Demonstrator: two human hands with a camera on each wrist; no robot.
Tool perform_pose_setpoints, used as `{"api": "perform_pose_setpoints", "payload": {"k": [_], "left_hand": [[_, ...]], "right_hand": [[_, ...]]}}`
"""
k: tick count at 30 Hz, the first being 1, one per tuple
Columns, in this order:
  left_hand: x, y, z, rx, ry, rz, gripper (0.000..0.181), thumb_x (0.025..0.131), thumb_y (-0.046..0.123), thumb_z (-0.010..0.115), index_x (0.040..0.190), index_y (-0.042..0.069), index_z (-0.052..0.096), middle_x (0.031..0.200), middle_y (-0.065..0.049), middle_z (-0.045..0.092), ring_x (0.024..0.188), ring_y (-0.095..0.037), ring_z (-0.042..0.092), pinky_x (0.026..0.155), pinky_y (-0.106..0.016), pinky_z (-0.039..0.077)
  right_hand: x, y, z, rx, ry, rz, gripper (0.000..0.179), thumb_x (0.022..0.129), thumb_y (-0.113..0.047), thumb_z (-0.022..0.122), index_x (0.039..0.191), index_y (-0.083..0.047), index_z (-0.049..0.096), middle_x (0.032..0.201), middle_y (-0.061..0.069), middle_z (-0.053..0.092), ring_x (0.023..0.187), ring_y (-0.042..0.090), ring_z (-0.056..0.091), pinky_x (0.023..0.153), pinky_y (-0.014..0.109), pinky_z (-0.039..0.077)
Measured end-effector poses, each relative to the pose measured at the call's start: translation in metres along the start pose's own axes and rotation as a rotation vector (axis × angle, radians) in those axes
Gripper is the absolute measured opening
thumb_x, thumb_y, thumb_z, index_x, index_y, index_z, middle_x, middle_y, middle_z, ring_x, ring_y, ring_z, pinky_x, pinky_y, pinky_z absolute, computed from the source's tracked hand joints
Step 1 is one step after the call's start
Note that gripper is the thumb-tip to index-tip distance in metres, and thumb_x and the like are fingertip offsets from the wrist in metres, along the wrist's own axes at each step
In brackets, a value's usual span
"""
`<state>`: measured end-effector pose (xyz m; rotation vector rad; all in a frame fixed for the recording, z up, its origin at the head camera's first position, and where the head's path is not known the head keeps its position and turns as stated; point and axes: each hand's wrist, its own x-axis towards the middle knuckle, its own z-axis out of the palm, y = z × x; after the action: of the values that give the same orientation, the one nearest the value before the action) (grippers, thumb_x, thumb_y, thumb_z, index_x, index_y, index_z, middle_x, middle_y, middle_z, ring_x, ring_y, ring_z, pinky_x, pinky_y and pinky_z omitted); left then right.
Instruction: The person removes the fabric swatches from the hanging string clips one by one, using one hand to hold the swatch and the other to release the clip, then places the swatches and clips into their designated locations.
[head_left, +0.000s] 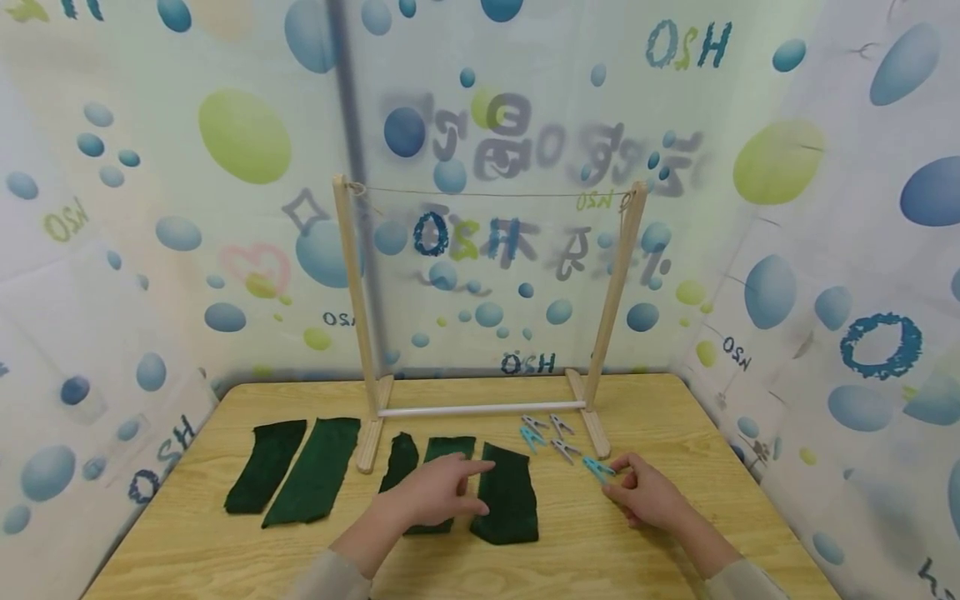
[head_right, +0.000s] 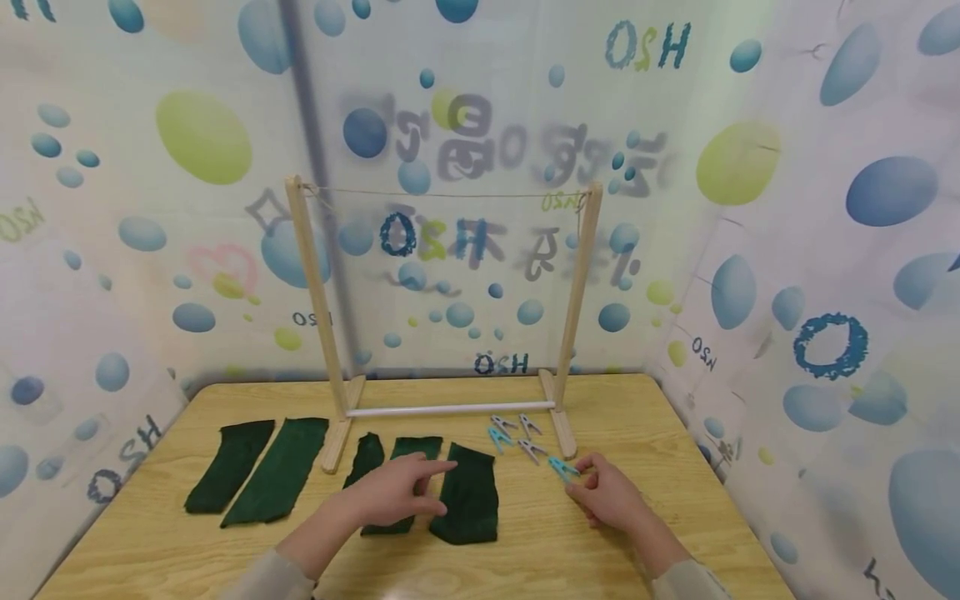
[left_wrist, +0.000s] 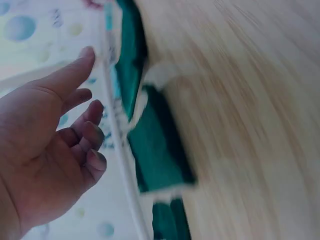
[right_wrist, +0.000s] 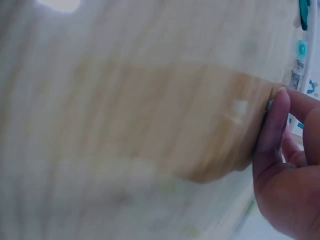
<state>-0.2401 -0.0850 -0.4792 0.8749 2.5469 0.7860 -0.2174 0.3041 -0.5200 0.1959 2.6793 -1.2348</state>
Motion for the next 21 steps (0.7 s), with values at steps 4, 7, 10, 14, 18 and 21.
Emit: {"api": "perform_pose_setpoints", "payload": {"k": [4,7,10,14,18,21], "left_hand": [[-0.034,-0.016,-0.014,0.014,0.162,0.017,0.064,0.105,0.042,0.075,0.159,0.012,0.059,0.097,0.001,0.057,0.073,-0.009,0.048,0.062,-0.028,0.040],[-0.062,-0.024,-0.024,0.082,0.282,-0.029,0.061,0.105,0.044,0.074,0.156,0.012,0.062,0.105,-0.004,0.063,0.083,-0.015,0.058,0.067,-0.029,0.046],[-0.083,-0.027,-0.033,0.184,0.376,-0.098,0.060,0.105,0.046,0.075,0.155,0.015,0.064,0.111,-0.003,0.066,0.090,-0.016,0.061,0.070,-0.031,0.049],[-0.099,-0.031,-0.043,0.356,0.479,-0.121,0.065,0.104,0.050,0.075,0.157,0.016,0.062,0.124,-0.006,0.069,0.104,-0.023,0.067,0.084,-0.042,0.060],[-0.103,-0.034,-0.051,0.443,0.518,-0.114,0.077,0.103,0.056,0.073,0.166,0.017,0.052,0.155,-0.020,0.061,0.138,-0.045,0.062,0.110,-0.065,0.053],[-0.102,-0.032,-0.054,0.442,0.491,-0.131,0.088,0.101,0.067,0.069,0.171,0.019,0.042,0.171,-0.024,0.044,0.156,-0.052,0.044,0.121,-0.072,0.041]], "right_hand": [[-0.003,0.003,-0.003,0.049,-0.014,0.002,0.054,0.099,-0.022,0.083,0.138,0.001,0.053,0.104,0.012,0.056,0.064,0.021,0.062,0.058,0.035,0.060],[-0.010,0.003,-0.011,0.036,-0.019,-0.009,0.062,0.100,-0.028,0.082,0.141,0.005,0.049,0.109,0.015,0.059,0.068,0.021,0.062,0.060,0.036,0.059],[-0.018,-0.004,-0.021,-0.063,0.019,-0.059,0.060,0.105,-0.033,0.076,0.142,0.007,0.051,0.111,0.016,0.063,0.075,0.020,0.062,0.065,0.035,0.055],[-0.027,-0.023,-0.031,-0.215,0.075,-0.175,0.059,0.110,-0.041,0.068,0.144,0.005,0.054,0.118,0.016,0.063,0.087,0.022,0.061,0.072,0.038,0.054],[-0.037,-0.046,-0.033,-0.370,0.126,-0.337,0.069,0.110,-0.053,0.064,0.152,0.001,0.055,0.139,0.021,0.063,0.117,0.037,0.067,0.093,0.055,0.060],[-0.043,-0.061,-0.031,-0.480,0.173,-0.441,0.077,0.109,-0.058,0.062,0.162,-0.003,0.050,0.157,0.026,0.055,0.142,0.051,0.056,0.111,0.070,0.049]]}}
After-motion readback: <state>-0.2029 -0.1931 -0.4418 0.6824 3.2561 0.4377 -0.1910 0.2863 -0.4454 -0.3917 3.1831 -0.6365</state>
